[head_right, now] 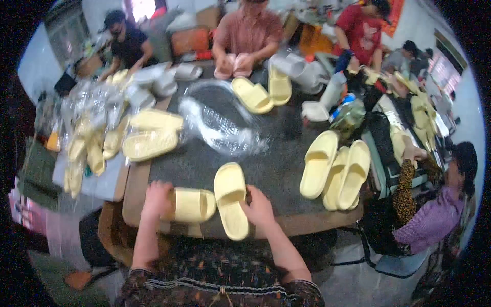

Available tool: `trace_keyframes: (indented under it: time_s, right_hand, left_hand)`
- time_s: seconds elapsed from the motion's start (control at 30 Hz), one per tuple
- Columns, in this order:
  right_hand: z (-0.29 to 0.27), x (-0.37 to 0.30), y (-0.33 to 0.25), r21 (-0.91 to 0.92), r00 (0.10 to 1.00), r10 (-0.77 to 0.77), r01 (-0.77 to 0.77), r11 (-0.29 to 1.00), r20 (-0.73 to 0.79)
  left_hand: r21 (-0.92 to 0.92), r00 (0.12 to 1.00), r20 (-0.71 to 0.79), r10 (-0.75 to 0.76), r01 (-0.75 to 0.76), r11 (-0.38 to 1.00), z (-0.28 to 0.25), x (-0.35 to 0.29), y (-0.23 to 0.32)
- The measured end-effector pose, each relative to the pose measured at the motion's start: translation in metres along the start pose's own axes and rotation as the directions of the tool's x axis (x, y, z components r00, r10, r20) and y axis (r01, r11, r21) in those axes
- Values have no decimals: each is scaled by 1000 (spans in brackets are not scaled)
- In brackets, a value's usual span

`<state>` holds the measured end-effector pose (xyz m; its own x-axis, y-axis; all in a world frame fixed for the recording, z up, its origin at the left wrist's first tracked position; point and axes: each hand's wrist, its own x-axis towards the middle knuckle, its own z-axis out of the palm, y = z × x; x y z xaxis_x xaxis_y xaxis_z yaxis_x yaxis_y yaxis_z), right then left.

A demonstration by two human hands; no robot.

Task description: Inspecting, trimming, and pairing foam slippers at a communal workbench.

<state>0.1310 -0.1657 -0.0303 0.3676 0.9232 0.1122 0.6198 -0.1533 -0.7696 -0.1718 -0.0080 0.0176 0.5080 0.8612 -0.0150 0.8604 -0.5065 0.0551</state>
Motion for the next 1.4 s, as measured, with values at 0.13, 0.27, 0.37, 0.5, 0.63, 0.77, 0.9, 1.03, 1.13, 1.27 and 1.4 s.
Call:
trace_keyframes:
  time_s: [0.13,0.27,0.37,0.5,0.63,0.77,0.9,1.03,1.13,1.27,1.4]
  right_hand:
    - [-15,-8,-1,74,989,149,-149,986,-3]
    - [-27,-9,6,151,992,92,-78,985,-87]
    - [-25,1,9,271,983,39,12,962,-181]
    - [-37,8,-18,522,984,133,-53,851,-116]
    - [-34,3,-24,728,982,190,-127,673,-4]
    - [-41,-11,-41,847,953,249,-274,456,174]
    - [-29,-24,-45,827,962,257,-220,517,95]
    - [-19,-30,-67,609,992,103,-129,782,77]
    - [-12,-27,-77,564,993,16,-79,822,116]
    - [-1,-29,-64,638,988,6,-106,763,157]
    - [3,-27,-50,335,998,-38,18,942,53]
  left_hand:
    - [-204,952,303,-43,109,973,-17,-39,13]
    - [-502,951,309,-5,167,849,-17,-54,22]
    - [-613,972,93,-216,227,757,7,-44,32]
    - [-758,934,-156,-323,97,645,9,-23,60]
    - [-760,947,-104,-303,121,638,20,-12,83]
    - [-805,986,-60,-156,45,592,29,-13,104]
    - [-763,993,116,-23,104,638,17,-14,128]
    - [-911,983,180,33,154,382,96,-24,122]
    - [-955,949,208,237,250,-163,95,-33,122]
    - [-933,921,278,274,327,-151,49,-29,90]
    - [-765,798,484,358,585,-269,18,-55,68]
